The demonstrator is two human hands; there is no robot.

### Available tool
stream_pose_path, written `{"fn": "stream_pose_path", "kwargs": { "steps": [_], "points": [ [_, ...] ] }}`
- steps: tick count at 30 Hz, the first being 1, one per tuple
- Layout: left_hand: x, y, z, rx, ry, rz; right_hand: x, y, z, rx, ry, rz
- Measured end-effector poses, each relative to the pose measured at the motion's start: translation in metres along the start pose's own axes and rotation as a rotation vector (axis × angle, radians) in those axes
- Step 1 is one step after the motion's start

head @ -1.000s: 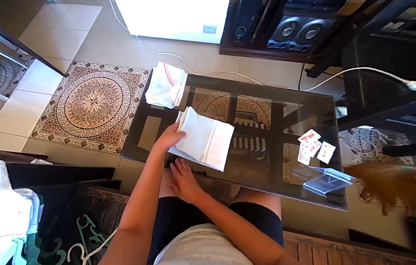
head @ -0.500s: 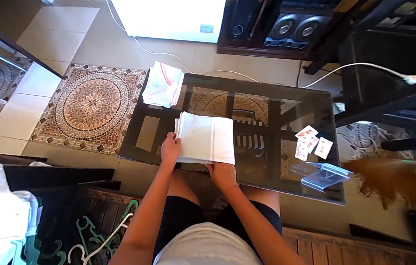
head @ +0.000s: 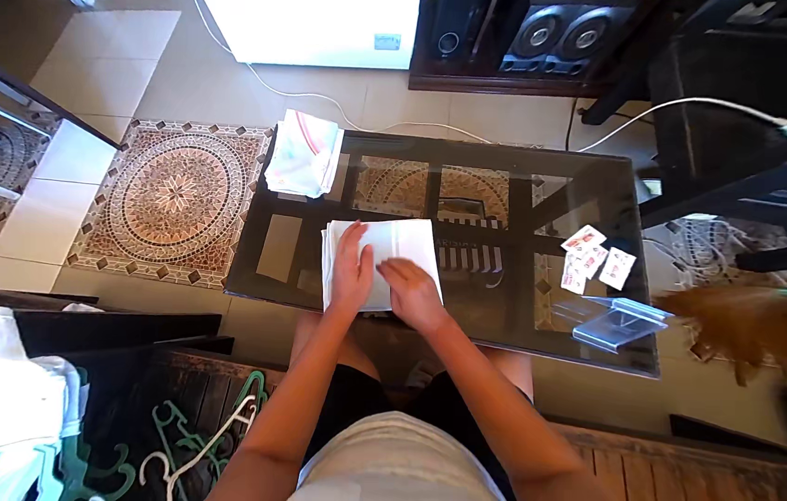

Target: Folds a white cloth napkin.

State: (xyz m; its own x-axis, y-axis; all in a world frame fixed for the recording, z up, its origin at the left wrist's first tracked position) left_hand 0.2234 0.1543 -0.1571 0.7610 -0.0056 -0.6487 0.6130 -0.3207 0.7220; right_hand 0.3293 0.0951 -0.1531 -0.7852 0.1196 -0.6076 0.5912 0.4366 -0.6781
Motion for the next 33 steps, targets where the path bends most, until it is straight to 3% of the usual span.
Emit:
{"fn": "stream_pose_path", "kwargs": {
  "steps": [2,3,6,8,12,15,18,20,23,26,29,31,33],
  "points": [
    [0.025,0.005,-0.011,0.189,0.094,0.13,0.015,0.034,-0.028,0.171,-0.09,-0.002],
    [0.04,-0.005,-0.015,0.215,0.059,0.041,0.025,0.052,-0.033,0.224,-0.141,0.016],
    [0.074,-0.068,-0.024,0.046,-0.227,-0.499,0.055,0.108,-0.023,0.288,-0.284,0.19],
    [0.071,-0.092,-0.028,-0.078,-0.281,-0.717,0.053,0.129,-0.016,0.365,-0.263,0.267],
    [0.055,-0.109,-0.025,-0.226,-0.283,-0.821,0.028,0.156,-0.008,0.581,-0.166,0.312],
    [0.051,-0.107,-0.028,-0.227,-0.279,-0.787,0.002,0.156,0.002,0.718,-0.052,0.308],
    [0.039,-0.081,-0.024,-0.097,-0.065,-0.586,-0.026,0.139,0.023,0.897,0.09,0.222],
    [0.044,-0.051,-0.014,-0.014,-0.035,-0.313,-0.031,0.132,0.036,1.134,0.003,0.116],
    [0.069,-0.025,0.005,-0.074,-0.085,0.138,-0.022,0.125,0.045,1.272,-0.145,-0.022],
    [0.092,-0.033,0.014,-0.29,-0.086,0.343,-0.015,0.119,0.039,1.263,-0.201,-0.007],
    [0.099,-0.04,0.02,-0.348,-0.029,0.487,-0.019,0.098,0.027,1.1,0.008,-0.177],
    [0.108,-0.043,0.025,-0.426,-0.05,0.786,-0.026,0.063,0.013,0.979,0.117,-0.237],
    [0.111,-0.042,0.033,-0.604,-0.052,1.118,-0.022,0.032,0.0,0.881,0.112,-0.213]
  ]
}}
Point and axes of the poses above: each hand's wrist, its own z-axis away from the middle knuckle, its own x-axis out of the palm, y = z × x, the point moved 8 cm from there along -z, towards the middle knuckle, and after that the axes turned 13 degrees about -z, right-handed, at the moved point
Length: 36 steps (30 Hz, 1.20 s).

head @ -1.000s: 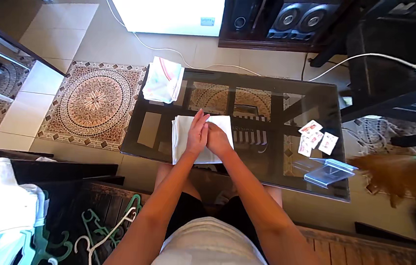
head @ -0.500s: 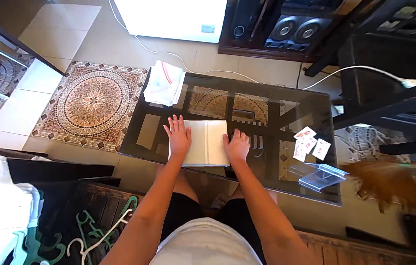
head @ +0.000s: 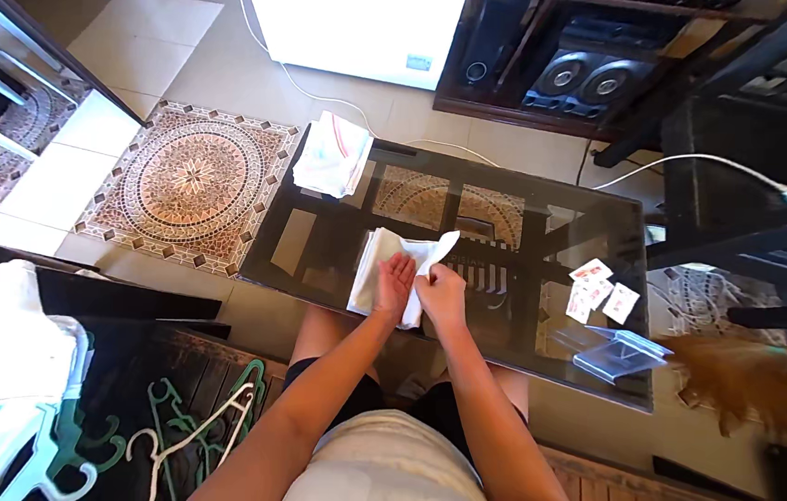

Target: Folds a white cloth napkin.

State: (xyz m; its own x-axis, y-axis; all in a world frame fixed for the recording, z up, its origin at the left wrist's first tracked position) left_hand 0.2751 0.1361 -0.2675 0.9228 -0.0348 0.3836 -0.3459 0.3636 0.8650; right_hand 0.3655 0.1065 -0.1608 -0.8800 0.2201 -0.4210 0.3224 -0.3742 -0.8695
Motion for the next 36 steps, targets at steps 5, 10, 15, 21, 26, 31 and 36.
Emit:
{"fn": "stream_pose_path", "kwargs": {
  "steps": [5,10,15,21,26,31,36],
  "points": [
    [-0.02,-0.016,-0.003,-0.08,-0.044,0.363,0.042,0.0,0.0,-0.392,-0.142,0.034],
    [-0.007,0.028,0.02,-0.396,0.248,0.628,0.08,0.037,-0.01,-0.632,-0.198,0.242],
    [-0.017,0.011,0.005,-0.046,-0.176,0.062,0.067,0.051,0.001,-0.739,0.029,-0.227],
    [0.026,0.034,-0.02,0.295,-0.23,-1.183,0.026,0.087,0.004,-0.218,0.113,-0.981],
    [0.052,-0.002,-0.034,0.403,-0.455,-1.831,0.009,0.088,0.014,0.234,0.23,-0.96],
    [0.043,0.018,-0.033,0.438,-0.356,-1.065,0.01,0.062,0.027,0.205,0.181,-1.027],
    [-0.003,0.012,-0.021,0.058,-0.234,-0.049,0.057,0.016,0.031,0.1,-0.082,-0.864]
  ]
}}
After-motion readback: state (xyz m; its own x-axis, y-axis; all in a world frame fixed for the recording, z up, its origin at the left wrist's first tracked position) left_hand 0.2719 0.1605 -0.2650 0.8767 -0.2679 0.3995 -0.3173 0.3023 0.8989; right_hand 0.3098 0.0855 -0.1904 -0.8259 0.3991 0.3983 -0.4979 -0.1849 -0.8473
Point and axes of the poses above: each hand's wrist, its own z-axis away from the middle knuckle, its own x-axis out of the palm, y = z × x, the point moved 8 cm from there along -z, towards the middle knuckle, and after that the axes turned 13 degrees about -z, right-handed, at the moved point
